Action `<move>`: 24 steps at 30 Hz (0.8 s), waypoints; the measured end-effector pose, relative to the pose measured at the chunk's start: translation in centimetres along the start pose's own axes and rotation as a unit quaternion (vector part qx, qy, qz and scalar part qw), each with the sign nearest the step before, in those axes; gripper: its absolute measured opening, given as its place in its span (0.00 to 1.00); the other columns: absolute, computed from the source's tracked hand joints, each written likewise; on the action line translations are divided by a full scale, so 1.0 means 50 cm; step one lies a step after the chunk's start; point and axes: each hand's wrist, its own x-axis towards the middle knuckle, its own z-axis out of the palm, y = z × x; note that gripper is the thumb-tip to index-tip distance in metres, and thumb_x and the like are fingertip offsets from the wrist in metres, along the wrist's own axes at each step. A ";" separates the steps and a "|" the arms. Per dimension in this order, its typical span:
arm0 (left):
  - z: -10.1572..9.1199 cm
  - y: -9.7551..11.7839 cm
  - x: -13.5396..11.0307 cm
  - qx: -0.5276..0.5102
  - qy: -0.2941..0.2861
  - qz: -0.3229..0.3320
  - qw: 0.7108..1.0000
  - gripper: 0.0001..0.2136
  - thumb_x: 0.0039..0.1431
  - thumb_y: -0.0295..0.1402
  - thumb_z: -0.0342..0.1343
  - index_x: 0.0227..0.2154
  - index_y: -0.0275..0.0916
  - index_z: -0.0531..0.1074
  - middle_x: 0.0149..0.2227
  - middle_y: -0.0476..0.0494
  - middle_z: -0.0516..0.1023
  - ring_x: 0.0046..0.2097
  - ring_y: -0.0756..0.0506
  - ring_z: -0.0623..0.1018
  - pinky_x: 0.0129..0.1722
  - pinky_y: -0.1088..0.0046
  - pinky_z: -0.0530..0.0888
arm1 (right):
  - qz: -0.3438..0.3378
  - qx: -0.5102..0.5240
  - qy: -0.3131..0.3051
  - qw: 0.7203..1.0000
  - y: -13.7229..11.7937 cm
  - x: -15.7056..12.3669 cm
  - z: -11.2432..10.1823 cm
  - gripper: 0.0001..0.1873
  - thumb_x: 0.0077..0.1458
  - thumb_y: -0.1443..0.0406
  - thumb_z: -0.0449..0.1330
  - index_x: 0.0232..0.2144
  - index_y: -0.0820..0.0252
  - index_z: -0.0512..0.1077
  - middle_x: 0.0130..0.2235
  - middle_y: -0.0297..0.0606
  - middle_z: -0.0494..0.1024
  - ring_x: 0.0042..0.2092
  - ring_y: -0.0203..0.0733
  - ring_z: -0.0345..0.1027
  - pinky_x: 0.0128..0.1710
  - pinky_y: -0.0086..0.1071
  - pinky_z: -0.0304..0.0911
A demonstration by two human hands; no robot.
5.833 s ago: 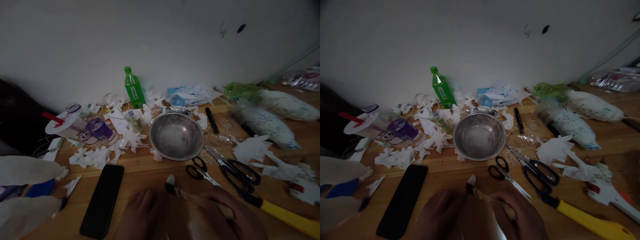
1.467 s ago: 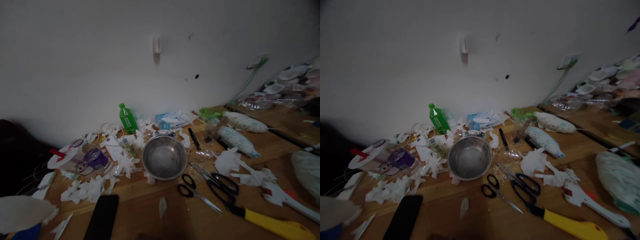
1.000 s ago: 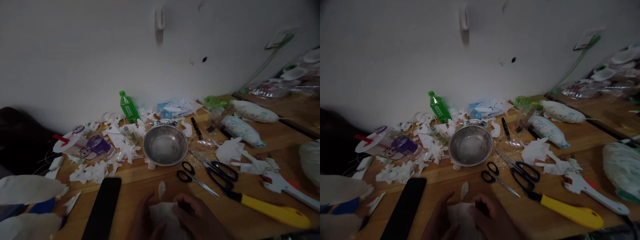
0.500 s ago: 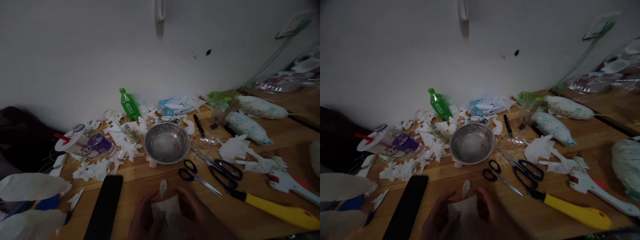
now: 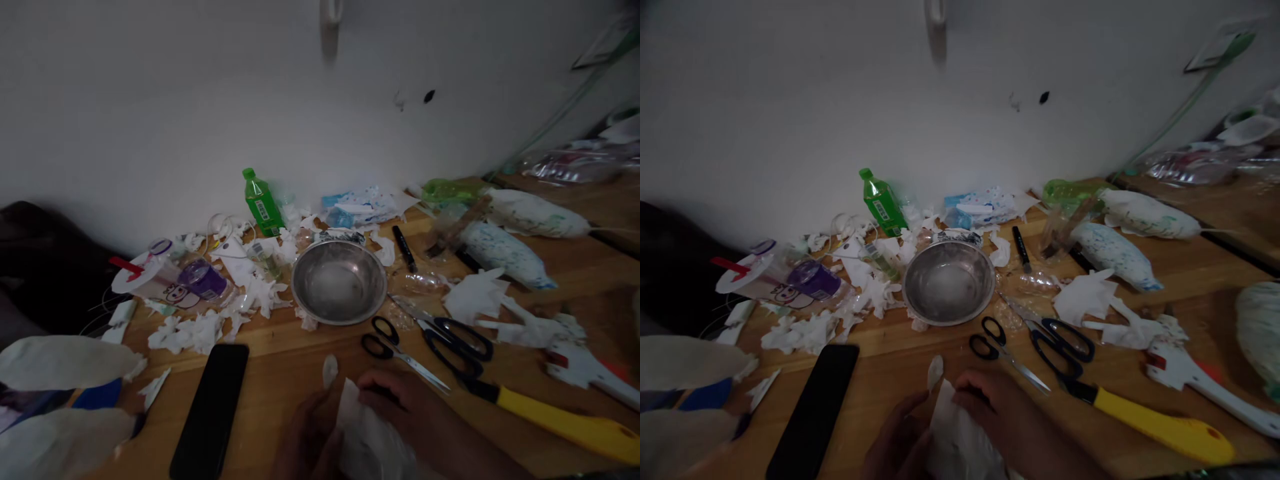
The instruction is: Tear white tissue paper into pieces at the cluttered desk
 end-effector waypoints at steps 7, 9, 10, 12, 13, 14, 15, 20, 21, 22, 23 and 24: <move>0.001 0.034 0.014 0.180 0.086 0.048 0.979 0.21 0.59 0.47 0.57 0.51 0.40 0.75 0.32 0.45 0.84 0.33 0.44 0.81 0.37 0.68 0.76 | -0.041 -0.058 0.039 0.997 0.010 0.034 0.009 0.09 0.65 0.59 0.57 0.42 0.53 0.75 0.39 0.34 0.81 0.40 0.42 0.76 0.40 0.32 0.65; 0.001 0.026 0.019 0.215 0.106 0.072 0.968 0.20 0.62 0.45 0.54 0.51 0.40 0.76 0.38 0.42 0.85 0.39 0.42 0.82 0.44 0.66 0.77 | -0.052 -0.077 0.055 0.994 0.020 0.046 0.018 0.08 0.63 0.62 0.57 0.43 0.54 0.74 0.39 0.36 0.81 0.41 0.43 0.76 0.40 0.33 0.65; 0.000 0.019 0.021 0.231 0.111 0.084 0.963 0.20 0.63 0.44 0.52 0.51 0.40 0.76 0.41 0.41 0.85 0.42 0.42 0.83 0.46 0.65 0.77 | -0.057 -0.086 0.061 0.993 0.025 0.052 0.022 0.07 0.63 0.63 0.57 0.42 0.55 0.73 0.38 0.36 0.81 0.40 0.44 0.76 0.39 0.33 0.65; -0.004 0.007 0.023 0.267 0.112 0.109 0.951 0.19 0.65 0.41 0.49 0.52 0.40 0.76 0.47 0.39 0.84 0.47 0.42 0.82 0.50 0.64 0.76 | -0.070 -0.108 0.075 0.989 0.033 0.061 0.031 0.05 0.62 0.65 0.57 0.40 0.55 0.72 0.38 0.37 0.80 0.39 0.44 0.75 0.39 0.34 0.65; -0.008 0.001 0.024 0.291 0.111 0.119 0.943 0.19 0.65 0.40 0.48 0.53 0.41 0.76 0.48 0.39 0.84 0.48 0.42 0.82 0.51 0.63 0.76 | -0.077 -0.119 0.082 0.987 0.036 0.064 0.034 0.05 0.62 0.66 0.57 0.40 0.55 0.72 0.39 0.37 0.79 0.39 0.44 0.75 0.40 0.34 0.65; -0.011 -0.003 0.024 0.317 0.110 0.128 0.933 0.18 0.66 0.39 0.48 0.53 0.42 0.76 0.49 0.39 0.83 0.49 0.41 0.82 0.51 0.63 0.76 | -0.084 -0.129 0.088 0.984 0.038 0.067 0.036 0.05 0.62 0.67 0.57 0.40 0.55 0.72 0.39 0.38 0.79 0.40 0.44 0.74 0.40 0.34 0.65; -0.015 -0.007 0.025 0.343 0.109 0.135 0.923 0.18 0.67 0.38 0.48 0.53 0.43 0.77 0.49 0.39 0.83 0.49 0.41 0.82 0.50 0.63 0.76 | -0.091 -0.140 0.093 0.982 0.039 0.069 0.038 0.05 0.63 0.67 0.58 0.41 0.56 0.72 0.39 0.38 0.79 0.40 0.44 0.74 0.40 0.34 0.65; -0.031 -0.017 0.030 0.457 0.091 0.189 0.865 0.18 0.69 0.33 0.45 0.55 0.47 0.76 0.43 0.41 0.83 0.45 0.42 0.82 0.44 0.66 0.78 | -0.123 -0.197 0.106 0.967 0.037 0.073 0.039 0.07 0.65 0.67 0.60 0.45 0.58 0.73 0.40 0.39 0.78 0.40 0.45 0.74 0.41 0.35 0.67; -0.034 -0.020 0.032 0.478 0.085 0.199 0.851 0.19 0.69 0.30 0.45 0.56 0.49 0.75 0.43 0.41 0.82 0.45 0.43 0.81 0.44 0.66 0.78 | -0.130 -0.210 0.109 0.963 0.037 0.075 0.040 0.07 0.65 0.68 0.60 0.46 0.58 0.73 0.40 0.39 0.78 0.41 0.45 0.74 0.41 0.36 0.68; -0.038 -0.024 0.034 0.502 0.081 0.205 0.837 0.21 0.68 0.28 0.45 0.57 0.50 0.74 0.44 0.42 0.82 0.45 0.43 0.81 0.43 0.66 0.78 | -0.139 -0.223 0.115 0.958 0.039 0.077 0.043 0.07 0.66 0.68 0.60 0.46 0.58 0.73 0.41 0.40 0.78 0.42 0.47 0.74 0.41 0.38 0.68; -0.042 -0.029 0.037 0.524 0.079 0.210 0.821 0.23 0.66 0.25 0.45 0.58 0.51 0.73 0.44 0.43 0.82 0.44 0.43 0.81 0.43 0.66 0.78 | -0.150 -0.235 0.123 0.952 0.042 0.080 0.046 0.08 0.66 0.69 0.59 0.47 0.58 0.73 0.42 0.40 0.78 0.43 0.48 0.74 0.42 0.40 0.69; -0.046 -0.035 0.040 0.545 0.079 0.215 0.806 0.25 0.65 0.23 0.45 0.60 0.52 0.72 0.44 0.43 0.81 0.44 0.43 0.80 0.43 0.66 0.77 | -0.161 -0.248 0.132 0.946 0.046 0.083 0.049 0.09 0.65 0.70 0.59 0.47 0.57 0.73 0.43 0.40 0.78 0.44 0.49 0.74 0.43 0.42 0.70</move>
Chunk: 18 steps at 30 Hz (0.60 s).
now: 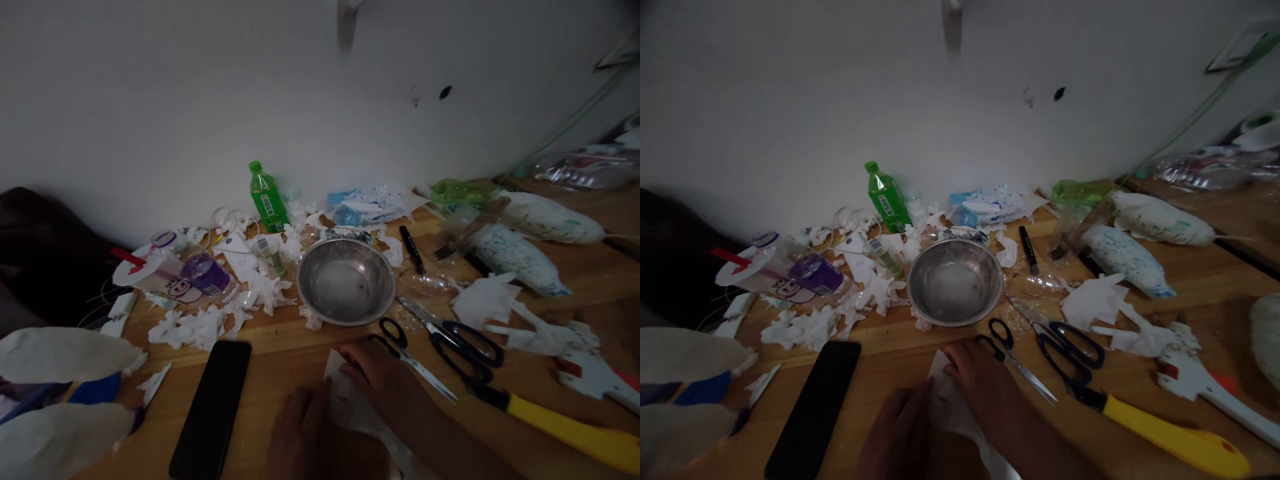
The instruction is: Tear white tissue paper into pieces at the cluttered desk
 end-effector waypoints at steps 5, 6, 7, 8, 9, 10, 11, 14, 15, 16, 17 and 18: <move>0.025 -0.023 -0.003 0.059 0.023 0.082 0.995 0.30 0.61 0.20 0.50 0.63 0.52 0.67 0.42 0.43 0.79 0.41 0.44 0.79 0.40 0.68 0.76 | -0.073 -0.053 0.050 0.995 0.019 0.006 0.024 0.15 0.60 0.75 0.62 0.48 0.57 0.74 0.44 0.41 0.77 0.45 0.52 0.72 0.43 0.45 0.72; 0.028 -0.023 -0.004 0.070 0.040 0.084 0.993 0.30 0.61 0.20 0.50 0.63 0.52 0.67 0.42 0.43 0.79 0.40 0.44 0.78 0.40 0.67 0.76 | -0.088 -0.060 0.057 0.993 0.020 0.007 0.023 0.14 0.60 0.76 0.62 0.46 0.58 0.74 0.44 0.41 0.77 0.45 0.51 0.72 0.43 0.44 0.72; 0.030 -0.022 -0.004 0.083 0.059 0.081 0.991 0.29 0.61 0.20 0.50 0.62 0.52 0.68 0.41 0.43 0.78 0.40 0.43 0.78 0.40 0.66 0.76 | -0.103 -0.066 0.062 0.991 0.020 0.006 0.021 0.13 0.60 0.76 0.61 0.45 0.59 0.75 0.45 0.41 0.77 0.45 0.50 0.71 0.43 0.43 0.72; 0.031 -0.021 -0.004 0.098 0.077 0.080 0.989 0.28 0.61 0.21 0.50 0.61 0.52 0.69 0.42 0.42 0.77 0.40 0.42 0.77 0.40 0.64 0.75 | -0.118 -0.070 0.068 0.988 0.018 0.004 0.018 0.13 0.61 0.77 0.60 0.44 0.59 0.75 0.46 0.40 0.77 0.46 0.49 0.71 0.44 0.42 0.71; 0.029 -0.021 -0.004 0.112 0.091 0.088 0.986 0.27 0.60 0.23 0.52 0.61 0.51 0.70 0.43 0.41 0.77 0.40 0.42 0.76 0.40 0.63 0.75 | -0.131 -0.072 0.071 0.986 0.016 0.000 0.015 0.14 0.61 0.77 0.59 0.45 0.59 0.75 0.49 0.39 0.77 0.48 0.49 0.70 0.47 0.43 0.70; 0.025 -0.023 -0.003 0.129 0.104 0.106 0.980 0.27 0.60 0.24 0.53 0.60 0.51 0.70 0.45 0.40 0.77 0.41 0.41 0.76 0.40 0.62 0.75 | -0.150 -0.076 0.069 0.983 0.012 -0.005 0.012 0.16 0.62 0.77 0.58 0.48 0.58 0.74 0.52 0.38 0.77 0.51 0.48 0.69 0.51 0.44 0.68; 0.019 -0.025 -0.003 0.147 0.119 0.129 0.973 0.27 0.59 0.25 0.54 0.60 0.51 0.70 0.47 0.39 0.76 0.43 0.40 0.76 0.41 0.62 0.74 | -0.174 -0.088 0.063 0.979 0.009 -0.011 0.011 0.17 0.63 0.76 0.58 0.50 0.58 0.74 0.55 0.37 0.76 0.55 0.49 0.67 0.55 0.44 0.66; -0.001 -0.038 -0.004 0.201 0.144 0.183 0.951 0.29 0.56 0.25 0.57 0.61 0.52 0.69 0.53 0.39 0.76 0.50 0.37 0.74 0.45 0.60 0.73 | -0.242 -0.174 0.038 0.954 0.000 -0.031 0.012 0.15 0.66 0.68 0.59 0.54 0.61 0.73 0.60 0.39 0.75 0.61 0.49 0.63 0.62 0.47 0.59; -0.006 -0.042 -0.004 0.211 0.146 0.187 0.948 0.29 0.55 0.25 0.57 0.60 0.53 0.69 0.54 0.40 0.76 0.51 0.37 0.73 0.46 0.60 0.72 | -0.258 -0.208 0.037 0.943 -0.001 -0.036 0.013 0.15 0.66 0.66 0.58 0.53 0.63 0.74 0.59 0.40 0.75 0.62 0.49 0.62 0.62 0.47 0.59; -0.010 -0.045 -0.005 0.217 0.143 0.187 0.947 0.29 0.55 0.25 0.58 0.60 0.53 0.70 0.55 0.41 0.76 0.52 0.37 0.73 0.47 0.60 0.71 | -0.268 -0.236 0.037 0.933 -0.002 -0.040 0.014 0.16 0.67 0.65 0.57 0.54 0.64 0.74 0.60 0.41 0.74 0.62 0.49 0.62 0.62 0.46 0.60; -0.013 -0.047 -0.006 0.218 0.143 0.189 0.947 0.28 0.55 0.26 0.58 0.58 0.53 0.71 0.55 0.42 0.77 0.52 0.37 0.73 0.48 0.60 0.70 | -0.273 -0.256 0.034 0.927 -0.002 -0.042 0.013 0.17 0.66 0.67 0.56 0.56 0.65 0.73 0.62 0.42 0.73 0.64 0.49 0.60 0.62 0.46 0.60; -0.014 -0.048 -0.006 0.218 0.144 0.199 0.945 0.26 0.55 0.27 0.58 0.57 0.52 0.72 0.55 0.42 0.77 0.53 0.37 0.73 0.48 0.60 0.70 | -0.281 -0.270 0.027 0.921 -0.001 -0.042 0.013 0.20 0.65 0.69 0.55 0.58 0.66 0.71 0.64 0.42 0.70 0.65 0.49 0.59 0.61 0.45 0.61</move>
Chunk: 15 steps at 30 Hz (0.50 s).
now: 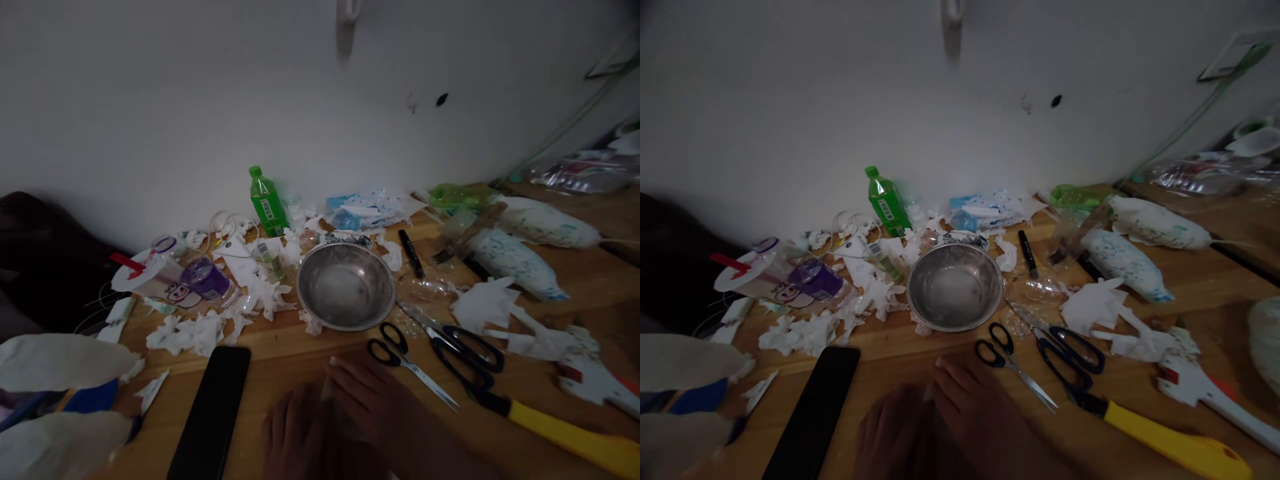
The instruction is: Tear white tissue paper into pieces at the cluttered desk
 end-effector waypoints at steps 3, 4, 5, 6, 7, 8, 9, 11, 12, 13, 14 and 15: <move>0.001 -0.002 0.000 0.007 0.027 0.041 0.999 0.22 0.57 0.28 0.57 0.55 0.47 0.74 0.53 0.39 0.78 0.52 0.38 0.73 0.49 0.61 0.69 | -0.028 -0.015 -0.025 0.999 0.006 0.000 0.002 0.25 0.62 0.74 0.53 0.61 0.68 0.68 0.66 0.43 0.67 0.66 0.49 0.59 0.61 0.43 0.63; 0.002 -0.003 0.000 0.007 0.038 0.048 0.998 0.21 0.57 0.28 0.57 0.54 0.46 0.75 0.52 0.38 0.79 0.52 0.38 0.74 0.48 0.61 0.69 | -0.031 -0.014 -0.031 0.999 0.008 0.000 0.004 0.26 0.61 0.75 0.52 0.61 0.68 0.68 0.66 0.44 0.68 0.65 0.50 0.61 0.60 0.43 0.65; 0.003 -0.003 -0.001 0.005 0.047 0.048 0.998 0.20 0.58 0.27 0.57 0.54 0.45 0.75 0.52 0.37 0.79 0.52 0.38 0.74 0.48 0.61 0.69 | -0.031 -0.011 -0.031 0.999 0.009 0.000 0.006 0.25 0.61 0.75 0.52 0.60 0.68 0.69 0.65 0.44 0.69 0.64 0.50 0.62 0.58 0.43 0.66; 0.005 -0.004 -0.002 0.001 0.051 0.047 0.998 0.20 0.58 0.27 0.56 0.53 0.45 0.75 0.52 0.37 0.79 0.52 0.38 0.74 0.48 0.61 0.70 | -0.028 -0.007 -0.032 0.999 0.010 0.000 0.009 0.26 0.61 0.75 0.52 0.61 0.68 0.68 0.65 0.44 0.68 0.64 0.50 0.62 0.58 0.43 0.67; 0.006 -0.005 -0.003 -0.005 0.054 0.043 0.998 0.20 0.58 0.26 0.56 0.53 0.45 0.75 0.52 0.37 0.79 0.52 0.38 0.75 0.48 0.61 0.70 | -0.023 -0.002 -0.033 0.999 0.009 0.001 0.012 0.27 0.61 0.75 0.52 0.62 0.67 0.66 0.66 0.43 0.66 0.65 0.50 0.61 0.59 0.42 0.67; 0.008 -0.006 -0.004 -0.012 0.055 0.035 0.998 0.19 0.59 0.26 0.55 0.53 0.44 0.74 0.52 0.37 0.79 0.52 0.38 0.75 0.49 0.62 0.70 | -0.017 0.001 -0.031 0.999 0.009 0.002 0.015 0.29 0.60 0.76 0.51 0.63 0.67 0.65 0.68 0.43 0.64 0.67 0.49 0.59 0.60 0.42 0.66; 0.010 -0.008 -0.005 -0.019 0.054 0.024 0.998 0.19 0.59 0.25 0.54 0.53 0.43 0.74 0.52 0.37 0.79 0.52 0.39 0.75 0.49 0.61 0.70 | -0.008 0.003 -0.024 1.000 0.007 0.004 0.018 0.30 0.59 0.77 0.51 0.64 0.67 0.65 0.68 0.43 0.64 0.67 0.49 0.58 0.61 0.43 0.66; 0.014 -0.010 -0.003 -0.037 0.056 0.005 0.998 0.18 0.61 0.25 0.51 0.53 0.42 0.73 0.51 0.38 0.80 0.51 0.40 0.77 0.49 0.61 0.71 | 0.011 0.004 -0.009 1.000 0.003 0.010 0.024 0.29 0.58 0.78 0.51 0.62 0.68 0.67 0.66 0.43 0.67 0.66 0.49 0.59 0.60 0.43 0.67; 0.015 -0.010 -0.001 -0.053 0.058 0.006 0.997 0.17 0.62 0.26 0.50 0.52 0.42 0.74 0.49 0.39 0.81 0.49 0.41 0.78 0.47 0.62 0.72 | 0.021 0.004 -0.003 1.000 0.001 0.014 0.026 0.28 0.58 0.78 0.52 0.60 0.67 0.69 0.64 0.42 0.70 0.64 0.50 0.62 0.59 0.44 0.68; 0.015 -0.010 0.003 -0.076 0.059 0.008 0.995 0.16 0.63 0.27 0.51 0.51 0.42 0.74 0.48 0.41 0.82 0.47 0.42 0.79 0.45 0.64 0.73 | 0.032 0.003 -0.001 0.999 -0.002 0.017 0.027 0.26 0.57 0.78 0.53 0.58 0.66 0.70 0.61 0.42 0.73 0.62 0.50 0.65 0.57 0.44 0.69; 0.013 -0.008 0.008 -0.111 0.057 0.000 0.992 0.14 0.63 0.29 0.52 0.50 0.43 0.74 0.46 0.43 0.82 0.45 0.43 0.80 0.44 0.66 0.74 | 0.043 0.002 -0.003 0.999 -0.004 0.021 0.028 0.26 0.57 0.77 0.55 0.58 0.65 0.71 0.58 0.42 0.75 0.59 0.51 0.68 0.55 0.45 0.71; 0.010 -0.004 0.014 -0.153 0.051 -0.025 0.987 0.13 0.64 0.30 0.53 0.49 0.44 0.74 0.45 0.44 0.82 0.45 0.44 0.80 0.43 0.67 0.75 | 0.054 0.000 -0.008 0.999 -0.007 0.025 0.028 0.27 0.56 0.77 0.56 0.58 0.65 0.70 0.56 0.42 0.76 0.56 0.51 0.69 0.53 0.46 0.72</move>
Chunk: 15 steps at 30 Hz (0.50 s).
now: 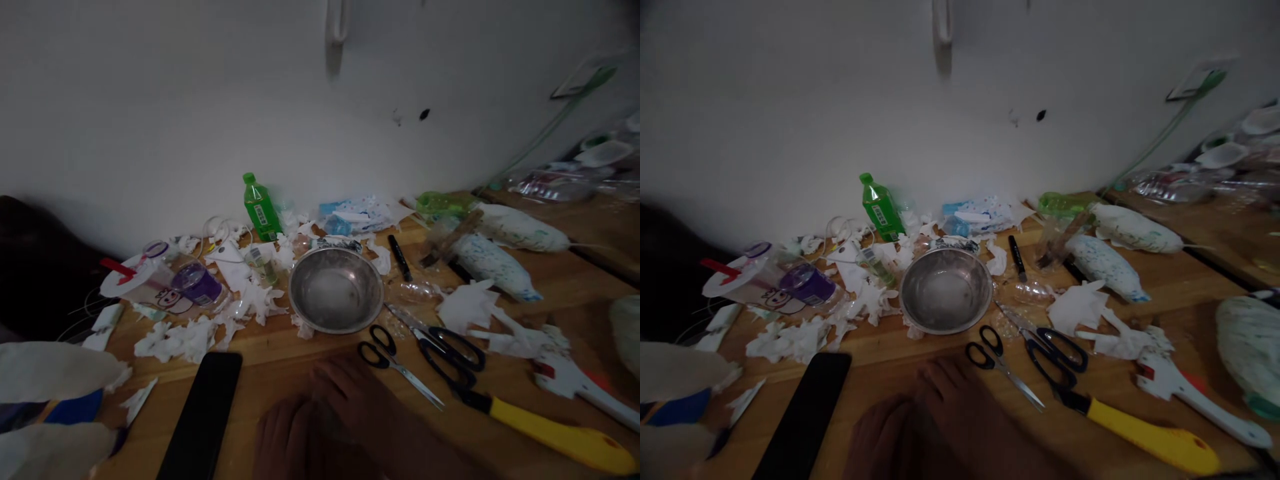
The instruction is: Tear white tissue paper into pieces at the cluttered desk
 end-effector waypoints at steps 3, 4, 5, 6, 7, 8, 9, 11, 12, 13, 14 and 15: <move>-0.009 0.028 0.020 -0.105 -0.008 -0.131 0.986 0.12 0.66 0.37 0.56 0.50 0.43 0.74 0.49 0.43 0.80 0.48 0.43 0.79 0.48 0.62 0.77 | 0.027 -0.012 -0.012 0.999 -0.006 0.011 -0.001 0.30 0.54 0.76 0.60 0.60 0.66 0.68 0.53 0.46 0.76 0.51 0.55 0.70 0.47 0.50 0.73; -0.013 0.039 0.028 -0.123 -0.012 -0.163 0.979 0.13 0.66 0.39 0.57 0.51 0.42 0.73 0.51 0.42 0.78 0.49 0.42 0.79 0.49 0.59 0.77 | 0.032 -0.015 -0.014 0.999 -0.006 0.015 -0.003 0.29 0.54 0.75 0.61 0.59 0.66 0.68 0.53 0.47 0.76 0.51 0.56 0.69 0.47 0.50 0.73; -0.017 0.050 0.035 -0.133 -0.016 -0.181 0.974 0.15 0.66 0.41 0.57 0.52 0.41 0.73 0.53 0.40 0.77 0.50 0.42 0.78 0.50 0.56 0.77 | 0.033 -0.015 -0.017 0.999 -0.006 0.020 -0.005 0.27 0.55 0.74 0.62 0.58 0.65 0.69 0.53 0.46 0.76 0.51 0.56 0.69 0.48 0.51 0.72; -0.022 0.059 0.042 -0.138 -0.018 -0.190 0.972 0.16 0.66 0.42 0.57 0.52 0.40 0.72 0.54 0.40 0.76 0.50 0.42 0.78 0.50 0.56 0.78 | 0.033 -0.014 -0.022 0.999 -0.004 0.024 -0.009 0.25 0.55 0.73 0.62 0.57 0.65 0.70 0.52 0.46 0.76 0.51 0.56 0.69 0.49 0.51 0.71; -0.026 0.067 0.048 -0.148 -0.020 -0.203 0.968 0.16 0.66 0.42 0.57 0.53 0.40 0.72 0.55 0.39 0.75 0.50 0.42 0.78 0.50 0.56 0.78 | 0.031 -0.011 -0.029 0.999 -0.002 0.029 -0.015 0.24 0.56 0.73 0.62 0.55 0.64 0.71 0.51 0.45 0.76 0.50 0.55 0.69 0.49 0.51 0.71; -0.031 0.072 0.054 -0.158 -0.022 -0.216 0.963 0.16 0.66 0.42 0.57 0.53 0.41 0.72 0.55 0.39 0.75 0.51 0.42 0.78 0.50 0.56 0.78 | 0.026 -0.007 -0.038 0.999 0.001 0.034 -0.022 0.22 0.56 0.73 0.62 0.54 0.63 0.71 0.50 0.43 0.77 0.49 0.54 0.69 0.48 0.50 0.71; -0.035 0.077 0.060 -0.169 -0.023 -0.229 0.958 0.16 0.66 0.41 0.57 0.53 0.41 0.72 0.55 0.39 0.75 0.51 0.42 0.78 0.50 0.56 0.78 | 0.018 -0.002 -0.047 0.999 0.005 0.038 -0.032 0.21 0.57 0.73 0.62 0.53 0.63 0.71 0.50 0.43 0.76 0.49 0.53 0.69 0.47 0.49 0.71; -0.042 0.081 0.072 -0.193 -0.025 -0.253 0.948 0.16 0.66 0.41 0.57 0.53 0.41 0.71 0.55 0.39 0.75 0.50 0.42 0.78 0.49 0.56 0.78 | -0.001 0.010 -0.068 0.998 0.016 0.047 -0.054 0.22 0.57 0.74 0.61 0.54 0.63 0.70 0.51 0.44 0.75 0.50 0.54 0.69 0.47 0.49 0.71; -0.044 0.083 0.077 -0.205 -0.024 -0.264 0.942 0.16 0.66 0.41 0.57 0.53 0.40 0.71 0.55 0.39 0.75 0.50 0.42 0.78 0.49 0.56 0.78 | -0.009 0.018 -0.080 0.997 0.021 0.050 -0.066 0.22 0.57 0.74 0.60 0.55 0.63 0.69 0.53 0.45 0.74 0.51 0.54 0.69 0.47 0.49 0.71; -0.046 0.085 0.082 -0.218 -0.024 -0.274 0.936 0.17 0.66 0.41 0.57 0.53 0.40 0.71 0.55 0.39 0.75 0.50 0.42 0.78 0.49 0.56 0.78 | -0.014 0.028 -0.093 0.995 0.027 0.053 -0.076 0.23 0.58 0.74 0.59 0.56 0.63 0.68 0.55 0.46 0.73 0.52 0.54 0.68 0.48 0.49 0.71; -0.047 0.087 0.087 -0.231 -0.022 -0.284 0.930 0.17 0.66 0.41 0.57 0.54 0.40 0.71 0.55 0.39 0.75 0.50 0.42 0.78 0.49 0.56 0.78 | -0.017 0.037 -0.106 0.994 0.032 0.056 -0.084 0.23 0.58 0.74 0.59 0.56 0.63 0.67 0.56 0.46 0.72 0.53 0.54 0.68 0.49 0.49 0.70; -0.048 0.089 0.092 -0.245 -0.020 -0.293 0.924 0.17 0.66 0.41 0.57 0.54 0.40 0.71 0.55 0.39 0.75 0.51 0.42 0.78 0.49 0.56 0.78 | -0.017 0.048 -0.119 0.992 0.037 0.059 -0.091 0.22 0.59 0.74 0.59 0.56 0.62 0.67 0.56 0.46 0.72 0.53 0.54 0.68 0.49 0.48 0.70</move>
